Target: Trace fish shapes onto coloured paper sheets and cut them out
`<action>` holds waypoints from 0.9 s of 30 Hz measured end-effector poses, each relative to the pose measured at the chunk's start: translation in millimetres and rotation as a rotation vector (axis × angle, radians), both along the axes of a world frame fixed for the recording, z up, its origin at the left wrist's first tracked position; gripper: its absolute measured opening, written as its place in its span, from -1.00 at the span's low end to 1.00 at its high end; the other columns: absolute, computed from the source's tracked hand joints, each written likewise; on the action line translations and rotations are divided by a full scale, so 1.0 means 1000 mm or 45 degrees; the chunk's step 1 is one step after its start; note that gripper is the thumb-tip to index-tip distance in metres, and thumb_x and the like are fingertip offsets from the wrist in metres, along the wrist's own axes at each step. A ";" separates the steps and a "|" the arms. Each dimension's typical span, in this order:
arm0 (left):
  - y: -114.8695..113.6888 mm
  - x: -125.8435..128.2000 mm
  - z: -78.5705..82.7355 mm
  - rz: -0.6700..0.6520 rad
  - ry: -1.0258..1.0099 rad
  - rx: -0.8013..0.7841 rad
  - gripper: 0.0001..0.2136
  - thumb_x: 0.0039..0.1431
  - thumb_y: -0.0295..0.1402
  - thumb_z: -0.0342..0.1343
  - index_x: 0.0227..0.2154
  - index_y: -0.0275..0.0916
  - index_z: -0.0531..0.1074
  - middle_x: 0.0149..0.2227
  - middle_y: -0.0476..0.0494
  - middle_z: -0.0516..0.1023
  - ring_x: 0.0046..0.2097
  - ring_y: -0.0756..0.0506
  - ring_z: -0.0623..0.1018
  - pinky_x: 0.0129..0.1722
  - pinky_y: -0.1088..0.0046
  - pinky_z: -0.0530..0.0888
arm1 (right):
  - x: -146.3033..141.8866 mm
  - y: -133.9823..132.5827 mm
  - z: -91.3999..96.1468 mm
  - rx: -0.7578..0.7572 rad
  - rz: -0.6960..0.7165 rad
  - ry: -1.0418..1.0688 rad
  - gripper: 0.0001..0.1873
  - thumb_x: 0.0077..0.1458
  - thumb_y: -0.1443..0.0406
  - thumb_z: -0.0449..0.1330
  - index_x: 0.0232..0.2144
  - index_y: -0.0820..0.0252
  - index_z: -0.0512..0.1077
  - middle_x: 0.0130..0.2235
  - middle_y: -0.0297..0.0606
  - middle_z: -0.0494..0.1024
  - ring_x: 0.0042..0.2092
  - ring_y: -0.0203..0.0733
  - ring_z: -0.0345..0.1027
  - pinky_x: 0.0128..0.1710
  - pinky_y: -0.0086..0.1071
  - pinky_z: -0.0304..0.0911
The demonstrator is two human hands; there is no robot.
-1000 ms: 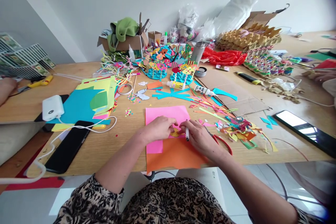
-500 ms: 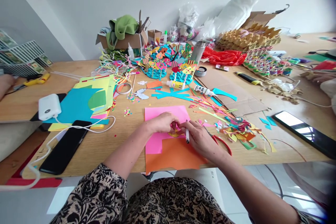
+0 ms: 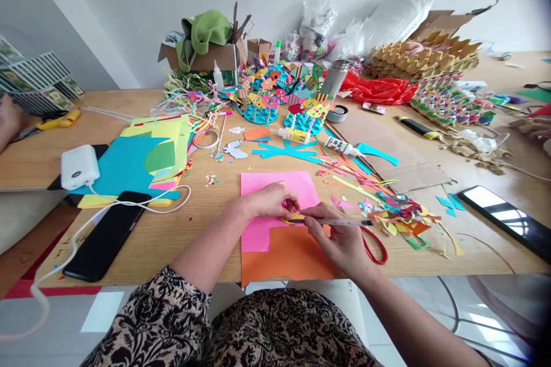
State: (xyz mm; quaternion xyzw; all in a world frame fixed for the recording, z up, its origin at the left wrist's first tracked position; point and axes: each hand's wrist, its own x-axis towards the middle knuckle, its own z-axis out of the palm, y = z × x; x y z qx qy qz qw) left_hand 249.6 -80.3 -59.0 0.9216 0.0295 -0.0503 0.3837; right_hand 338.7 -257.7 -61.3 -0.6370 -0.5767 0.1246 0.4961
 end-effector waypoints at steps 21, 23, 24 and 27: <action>0.002 -0.001 -0.008 -0.001 -0.070 0.007 -0.80 -0.02 -0.61 0.20 -0.30 -0.31 0.57 -0.39 -0.09 0.58 -0.25 -0.05 0.49 -0.29 0.51 0.36 | -0.009 0.010 -0.026 -0.070 -0.011 -0.177 -0.93 0.22 0.30 0.09 -0.32 0.12 0.37 -0.40 -0.27 0.51 -0.39 -0.23 0.43 -0.41 -0.35 0.33; 0.002 -0.001 -0.008 0.001 -0.061 0.006 -0.78 -0.03 -0.61 0.21 -0.28 -0.31 0.57 -0.40 -0.08 0.57 -0.25 -0.05 0.49 -0.29 0.51 0.36 | -0.009 0.010 -0.025 -0.068 -0.016 -0.180 -0.94 0.22 0.31 0.09 -0.32 0.12 0.37 -0.41 -0.28 0.51 -0.39 -0.23 0.43 -0.42 -0.35 0.33; 0.002 -0.001 -0.007 0.000 -0.055 0.007 -0.78 -0.03 -0.62 0.21 -0.28 -0.32 0.57 -0.40 -0.09 0.57 -0.25 -0.05 0.48 -0.29 0.51 0.36 | -0.009 0.010 -0.025 -0.069 -0.021 -0.180 -0.93 0.21 0.31 0.09 -0.32 0.12 0.37 -0.41 -0.28 0.51 -0.40 -0.22 0.43 -0.42 -0.35 0.33; 0.002 -0.002 -0.005 0.003 -0.047 0.018 -0.77 -0.03 -0.61 0.21 -0.26 -0.31 0.57 -0.40 -0.08 0.57 -0.25 -0.06 0.48 -0.28 0.50 0.36 | -0.010 0.010 -0.023 -0.075 -0.029 -0.188 -0.94 0.21 0.31 0.10 -0.33 0.11 0.36 -0.41 -0.29 0.51 -0.40 -0.22 0.43 -0.42 -0.36 0.33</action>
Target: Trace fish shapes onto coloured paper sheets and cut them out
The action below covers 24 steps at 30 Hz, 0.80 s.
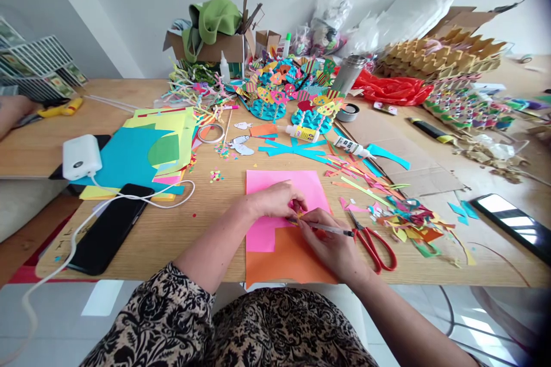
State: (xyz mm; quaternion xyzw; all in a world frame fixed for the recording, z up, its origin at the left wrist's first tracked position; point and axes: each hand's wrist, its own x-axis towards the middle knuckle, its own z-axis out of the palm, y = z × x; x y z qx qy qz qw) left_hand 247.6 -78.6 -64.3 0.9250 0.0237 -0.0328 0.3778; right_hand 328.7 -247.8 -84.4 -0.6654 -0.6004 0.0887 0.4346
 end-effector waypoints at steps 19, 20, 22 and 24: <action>0.001 0.001 0.001 -0.009 -0.001 -0.023 -0.76 -0.06 -0.63 0.23 -0.27 -0.33 0.57 -0.41 -0.08 0.56 -0.25 -0.05 0.48 -0.27 0.49 0.36 | 0.001 -0.001 0.003 0.030 0.013 0.012 -0.88 0.19 0.38 0.09 -0.42 0.14 0.31 -0.47 -0.34 0.43 -0.46 -0.31 0.32 -0.47 -0.44 0.23; 0.001 0.001 0.001 -0.007 0.005 -0.023 -0.76 -0.06 -0.63 0.24 -0.27 -0.33 0.57 -0.40 -0.09 0.57 -0.25 -0.06 0.48 -0.27 0.49 0.36 | 0.001 -0.001 0.003 0.032 0.009 0.012 -0.88 0.19 0.37 0.09 -0.42 0.13 0.30 -0.47 -0.34 0.43 -0.47 -0.32 0.32 -0.48 -0.44 0.22; 0.001 0.000 0.002 -0.003 0.015 -0.020 -0.75 -0.06 -0.62 0.25 -0.26 -0.34 0.56 -0.38 -0.10 0.57 -0.25 -0.06 0.48 -0.27 0.49 0.36 | 0.001 -0.001 0.003 0.033 0.003 0.016 -0.87 0.19 0.37 0.09 -0.43 0.13 0.30 -0.48 -0.35 0.42 -0.48 -0.32 0.31 -0.49 -0.45 0.22; 0.001 0.000 0.003 -0.005 0.015 -0.019 -0.75 -0.06 -0.61 0.26 -0.25 -0.33 0.56 -0.38 -0.09 0.57 -0.24 -0.06 0.49 -0.25 0.48 0.37 | 0.001 -0.001 0.002 0.030 -0.002 0.024 -0.87 0.18 0.37 0.09 -0.43 0.14 0.30 -0.49 -0.36 0.41 -0.48 -0.32 0.31 -0.49 -0.45 0.21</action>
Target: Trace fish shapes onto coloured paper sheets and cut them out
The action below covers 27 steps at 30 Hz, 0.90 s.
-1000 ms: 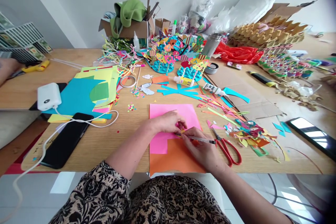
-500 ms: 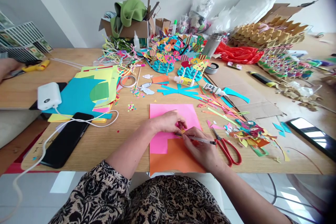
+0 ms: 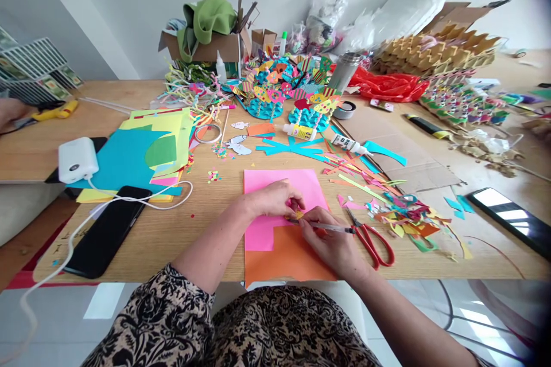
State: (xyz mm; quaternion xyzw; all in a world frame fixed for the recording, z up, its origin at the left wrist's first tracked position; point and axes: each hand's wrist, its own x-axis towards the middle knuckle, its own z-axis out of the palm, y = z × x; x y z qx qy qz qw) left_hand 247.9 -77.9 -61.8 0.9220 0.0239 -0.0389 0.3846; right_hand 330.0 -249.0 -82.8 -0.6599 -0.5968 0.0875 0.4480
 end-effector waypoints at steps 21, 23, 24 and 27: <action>-0.001 -0.001 -0.001 0.033 -0.020 -0.002 -0.73 -0.08 -0.62 0.24 -0.27 -0.28 0.57 -0.37 -0.06 0.58 -0.21 -0.06 0.49 -0.23 0.49 0.37 | 0.005 -0.006 -0.006 -0.046 -0.043 0.002 -0.86 0.17 0.37 0.07 -0.44 0.11 0.25 -0.52 -0.40 0.32 -0.50 -0.31 0.24 -0.50 -0.43 0.15; -0.001 -0.001 -0.002 0.036 -0.015 -0.005 -0.73 -0.08 -0.62 0.24 -0.25 -0.28 0.57 -0.36 -0.07 0.58 -0.20 -0.07 0.48 -0.22 0.49 0.37 | 0.005 -0.006 -0.005 -0.046 -0.044 0.006 -0.86 0.17 0.37 0.07 -0.45 0.11 0.24 -0.52 -0.41 0.32 -0.50 -0.31 0.23 -0.51 -0.44 0.14; -0.001 -0.001 -0.002 0.033 -0.013 -0.002 -0.72 -0.08 -0.62 0.24 -0.25 -0.29 0.56 -0.36 -0.07 0.58 -0.19 -0.08 0.48 -0.22 0.48 0.37 | 0.005 -0.006 -0.004 -0.045 -0.052 0.004 -0.85 0.17 0.37 0.07 -0.45 0.11 0.24 -0.52 -0.41 0.31 -0.51 -0.32 0.22 -0.52 -0.44 0.13; -0.001 -0.001 -0.003 0.023 -0.019 0.023 -0.74 -0.07 -0.61 0.24 -0.26 -0.29 0.56 -0.33 -0.07 0.59 -0.19 -0.08 0.48 -0.19 0.47 0.37 | 0.004 -0.006 -0.004 -0.050 -0.072 -0.010 -0.85 0.17 0.37 0.06 -0.46 0.11 0.23 -0.53 -0.42 0.29 -0.52 -0.32 0.20 -0.53 -0.44 0.12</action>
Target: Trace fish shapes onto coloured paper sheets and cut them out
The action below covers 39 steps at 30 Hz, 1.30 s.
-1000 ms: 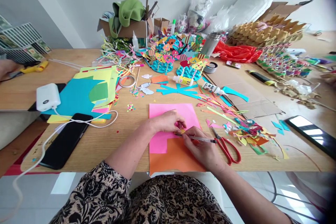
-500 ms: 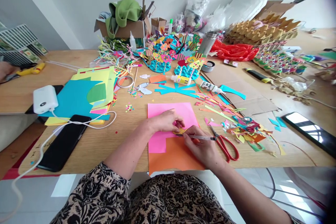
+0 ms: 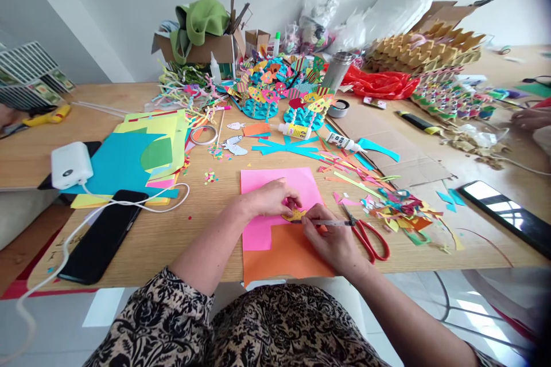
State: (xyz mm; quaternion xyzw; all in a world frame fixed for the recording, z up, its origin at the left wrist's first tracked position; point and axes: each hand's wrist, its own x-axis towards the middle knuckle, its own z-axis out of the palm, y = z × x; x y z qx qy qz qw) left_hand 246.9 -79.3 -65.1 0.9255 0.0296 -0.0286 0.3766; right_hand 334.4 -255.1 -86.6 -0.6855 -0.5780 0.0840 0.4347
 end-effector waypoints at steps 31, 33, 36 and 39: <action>-0.002 -0.003 -0.002 -0.121 -0.067 0.197 -0.90 0.02 -0.51 0.20 -0.42 -0.22 0.58 -0.39 -0.07 0.59 -0.20 -0.10 0.46 -0.09 0.41 0.33 | 0.003 0.001 0.004 -0.191 0.032 0.162 -0.93 0.11 0.32 0.09 -0.41 0.17 0.35 -0.48 -0.33 0.45 -0.48 -0.31 0.28 -0.52 -0.43 0.18; -0.002 -0.003 -0.001 -0.122 -0.061 0.190 -0.89 0.01 -0.51 0.20 -0.41 -0.21 0.59 -0.39 -0.07 0.59 -0.20 -0.09 0.45 -0.10 0.41 0.33 | 0.004 0.001 0.002 -0.187 0.031 0.167 -0.93 0.11 0.32 0.09 -0.41 0.17 0.35 -0.48 -0.33 0.45 -0.49 -0.31 0.27 -0.53 -0.42 0.17; -0.003 -0.004 0.001 -0.120 -0.057 0.190 -0.89 0.02 -0.52 0.20 -0.42 -0.21 0.59 -0.40 -0.06 0.58 -0.21 -0.09 0.45 -0.10 0.41 0.34 | 0.004 0.001 0.000 -0.182 0.028 0.176 -0.92 0.12 0.31 0.08 -0.41 0.16 0.34 -0.48 -0.32 0.45 -0.48 -0.30 0.28 -0.53 -0.42 0.18; -0.005 -0.004 0.002 -0.089 -0.048 0.194 -0.92 0.03 -0.49 0.22 -0.42 -0.21 0.59 -0.39 -0.07 0.58 -0.19 -0.10 0.45 -0.13 0.42 0.34 | 0.004 0.001 0.000 -0.176 0.028 0.172 -0.92 0.11 0.31 0.08 -0.42 0.16 0.34 -0.48 -0.32 0.45 -0.47 -0.30 0.29 -0.52 -0.42 0.19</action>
